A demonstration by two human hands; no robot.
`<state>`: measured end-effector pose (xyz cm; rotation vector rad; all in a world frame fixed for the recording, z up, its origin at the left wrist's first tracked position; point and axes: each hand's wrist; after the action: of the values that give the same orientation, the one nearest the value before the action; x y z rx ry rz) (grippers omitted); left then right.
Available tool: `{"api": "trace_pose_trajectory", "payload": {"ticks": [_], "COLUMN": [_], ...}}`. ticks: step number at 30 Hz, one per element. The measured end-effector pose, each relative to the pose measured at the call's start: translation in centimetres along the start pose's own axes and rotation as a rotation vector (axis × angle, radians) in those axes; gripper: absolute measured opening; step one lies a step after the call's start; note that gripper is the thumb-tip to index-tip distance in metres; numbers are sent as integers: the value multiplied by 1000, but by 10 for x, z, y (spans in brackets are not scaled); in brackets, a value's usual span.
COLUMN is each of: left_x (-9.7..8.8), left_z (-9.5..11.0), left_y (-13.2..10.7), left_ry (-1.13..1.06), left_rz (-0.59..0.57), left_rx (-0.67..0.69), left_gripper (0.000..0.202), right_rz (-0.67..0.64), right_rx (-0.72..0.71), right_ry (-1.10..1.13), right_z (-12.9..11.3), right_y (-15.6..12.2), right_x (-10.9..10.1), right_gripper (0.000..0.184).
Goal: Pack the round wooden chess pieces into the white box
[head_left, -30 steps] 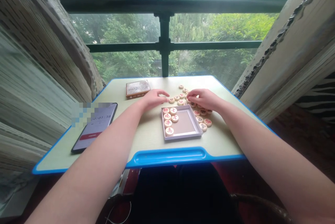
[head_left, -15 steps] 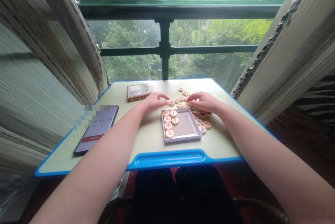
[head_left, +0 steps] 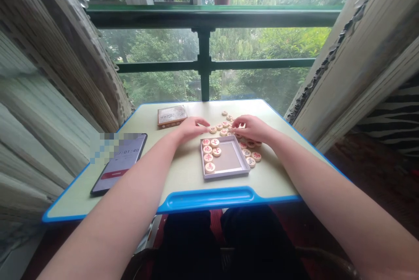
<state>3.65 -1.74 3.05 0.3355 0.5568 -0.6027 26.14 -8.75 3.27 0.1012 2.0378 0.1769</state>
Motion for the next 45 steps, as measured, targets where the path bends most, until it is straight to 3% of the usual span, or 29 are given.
{"api": "trace_pose_trajectory", "payload": {"ticks": [18,34,41,45], "left_x": [1,0,0,0], "left_z": [-3,-4,-5,-6], "left_y": [3,2,3,3], "left_ry": [3,13,25,8], "left_rz": [-10,-18,-15,-17], "left_rx": [-1,11,-3,18], "left_gripper": [35,33,35,34], "right_rz": [18,7,107,158], "right_rx": [-74,13,-13,-99], "right_ry": [-10,-6,10,39], "right_z": [4,3,1,-8], "right_y": [3,5,3,-1], "right_x": [9,13,10,7], "right_gripper": [17,19,19,24]}}
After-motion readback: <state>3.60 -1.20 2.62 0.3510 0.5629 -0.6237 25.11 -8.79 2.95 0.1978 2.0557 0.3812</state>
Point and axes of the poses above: each hand's wrist, its own y-axis towards the middle knuckle, its own x-axis out of the palm, z = x × y, and after that the axes turned 8 degrees about x, right-handed
